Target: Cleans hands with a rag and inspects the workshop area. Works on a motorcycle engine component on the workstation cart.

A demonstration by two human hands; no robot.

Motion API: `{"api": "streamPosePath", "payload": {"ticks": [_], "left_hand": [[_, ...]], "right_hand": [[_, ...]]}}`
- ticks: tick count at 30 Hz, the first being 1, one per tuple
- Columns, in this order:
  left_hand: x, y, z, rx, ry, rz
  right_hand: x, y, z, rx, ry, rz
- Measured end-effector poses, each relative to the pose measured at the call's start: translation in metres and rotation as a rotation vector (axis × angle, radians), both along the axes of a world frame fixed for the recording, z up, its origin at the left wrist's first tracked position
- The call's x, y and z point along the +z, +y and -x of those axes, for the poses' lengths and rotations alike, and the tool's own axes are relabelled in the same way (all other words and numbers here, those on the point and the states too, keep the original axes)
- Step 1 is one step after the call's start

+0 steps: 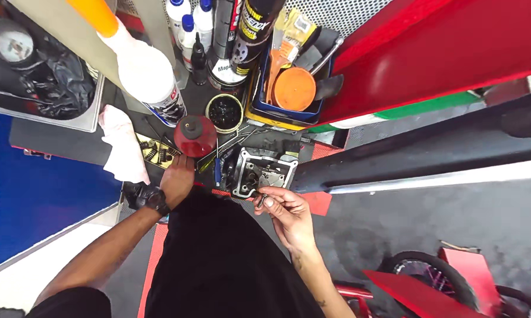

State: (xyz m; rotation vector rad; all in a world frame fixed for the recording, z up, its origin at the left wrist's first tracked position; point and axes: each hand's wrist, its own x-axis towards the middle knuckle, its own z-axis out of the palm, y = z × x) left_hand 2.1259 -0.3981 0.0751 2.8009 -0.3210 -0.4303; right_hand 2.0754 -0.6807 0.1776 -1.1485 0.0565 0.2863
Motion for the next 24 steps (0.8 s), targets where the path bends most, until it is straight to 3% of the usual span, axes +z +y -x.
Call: {"api": "streamPosePath", "payload": {"ticks": [5,8,14,24], "left_hand": [[0.074,-0.021,0.028,0.282,0.429,0.933],[0.095,-0.046,0.031,0.370,0.627,1.292],[0.110,-0.074,0.031,0.397,0.836,1.454],[0.118,-0.092,0.031,0.264,0.898,1.463]], "right_hand": [[0.003,-0.008,0.005,-0.015,-0.093,0.118],[0.008,-0.007,0.005,-0.035,-0.153,0.233],[0.016,-0.006,0.006,-0.095,-0.161,0.366],[0.025,-0.008,0.029,-0.204,-0.176,0.480]]}}
